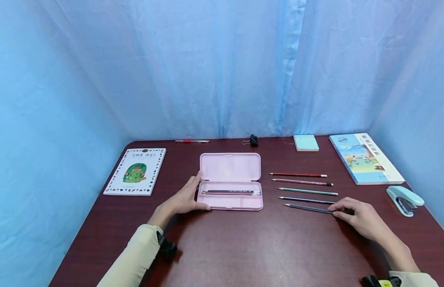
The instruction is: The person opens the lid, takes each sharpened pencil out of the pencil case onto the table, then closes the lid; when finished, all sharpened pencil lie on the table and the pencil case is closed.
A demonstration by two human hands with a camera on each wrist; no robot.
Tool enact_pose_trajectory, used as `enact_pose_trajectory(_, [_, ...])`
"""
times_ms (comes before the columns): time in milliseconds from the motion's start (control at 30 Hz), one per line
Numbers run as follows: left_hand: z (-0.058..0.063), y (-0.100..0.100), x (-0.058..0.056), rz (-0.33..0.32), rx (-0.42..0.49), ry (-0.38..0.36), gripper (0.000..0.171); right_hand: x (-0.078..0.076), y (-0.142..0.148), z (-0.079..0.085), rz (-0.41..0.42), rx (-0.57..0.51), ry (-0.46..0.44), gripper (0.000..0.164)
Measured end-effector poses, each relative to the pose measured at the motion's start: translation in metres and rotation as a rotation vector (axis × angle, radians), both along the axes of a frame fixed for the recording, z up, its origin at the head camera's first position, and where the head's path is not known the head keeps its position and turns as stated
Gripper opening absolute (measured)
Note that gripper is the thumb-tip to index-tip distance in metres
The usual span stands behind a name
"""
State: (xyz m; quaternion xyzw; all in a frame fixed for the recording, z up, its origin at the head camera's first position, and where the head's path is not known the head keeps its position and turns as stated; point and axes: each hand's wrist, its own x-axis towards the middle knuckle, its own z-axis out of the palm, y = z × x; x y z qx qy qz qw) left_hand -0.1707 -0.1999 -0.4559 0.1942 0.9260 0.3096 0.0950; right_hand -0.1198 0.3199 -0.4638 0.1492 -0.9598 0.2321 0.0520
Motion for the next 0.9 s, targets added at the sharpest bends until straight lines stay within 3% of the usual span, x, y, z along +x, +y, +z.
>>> enact_pose_trajectory(200, [0.001, 0.0, 0.0, 0.002, -0.012, -0.009, 0.12, -0.001, -0.018, 0.016, 0.035, -0.042, 0.067, 0.016])
enact_pose_trajectory(433, [0.002, 0.001, 0.001, -0.006, -0.009, 0.006, 0.12, -0.025, -0.083, 0.038, 0.19, -0.129, 0.113, 0.022])
enact_pose_trajectory(733, [0.002, 0.002, 0.001, -0.012, 0.003, 0.036, 0.12, -0.061, -0.173, 0.029, 0.392, -0.274, -0.007, 0.026])
enact_pose_trajectory(900, [0.002, 0.001, 0.001, -0.017, 0.004, 0.038, 0.12, -0.069, -0.206, 0.02, 0.46, -0.259, -0.073, 0.028])
